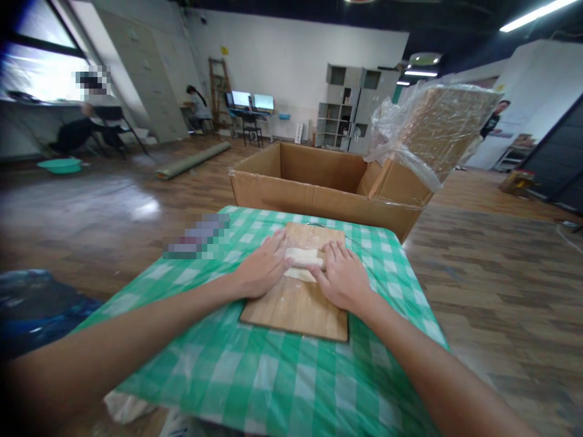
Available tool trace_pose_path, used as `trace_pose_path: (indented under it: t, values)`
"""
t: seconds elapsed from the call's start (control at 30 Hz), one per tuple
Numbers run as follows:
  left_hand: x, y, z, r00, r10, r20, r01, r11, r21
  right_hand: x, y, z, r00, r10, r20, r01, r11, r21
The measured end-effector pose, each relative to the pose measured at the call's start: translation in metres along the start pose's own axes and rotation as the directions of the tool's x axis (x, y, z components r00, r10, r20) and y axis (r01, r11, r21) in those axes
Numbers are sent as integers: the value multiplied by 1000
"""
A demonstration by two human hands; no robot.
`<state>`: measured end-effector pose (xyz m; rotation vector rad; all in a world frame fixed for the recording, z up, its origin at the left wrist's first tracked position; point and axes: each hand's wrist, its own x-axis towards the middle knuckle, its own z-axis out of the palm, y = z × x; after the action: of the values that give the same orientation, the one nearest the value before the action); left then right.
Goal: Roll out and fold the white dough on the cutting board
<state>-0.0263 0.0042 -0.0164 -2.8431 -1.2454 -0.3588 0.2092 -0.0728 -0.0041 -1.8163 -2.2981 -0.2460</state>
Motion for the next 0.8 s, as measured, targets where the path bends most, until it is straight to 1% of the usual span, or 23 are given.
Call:
trace_pose_path:
  t: [0.1, 0.2, 0.33, 0.47, 0.63, 0.8]
  values:
    - [-14, 8, 1, 1000, -4, -20, 4, 1000, -6, -14, -2, 2, 999, -34, -18, 34, 999, 6]
    - [-13, 12, -2, 1000, -28, 10, 28, 1000, -12, -13, 1, 3, 999, -44, -9, 45, 998, 37]
    - [8, 7, -9, 996, -60, 69, 62, 998, -25, 7, 16, 4, 998, -15, 58, 9, 993, 115]
    - [36, -5, -6, 997, -34, 66, 33, 999, 12, 36, 39, 13, 991, -28, 132, 5, 986, 167]
    - [65, -17, -2, 993, -70, 96, 69, 997, 13, 66, 63, 29, 988, -9, 151, -12, 990, 138]
    - [83, -26, 2, 994, -39, 99, 37, 999, 20, 83, 78, 41, 986, -16, 167, -2, 994, 108]
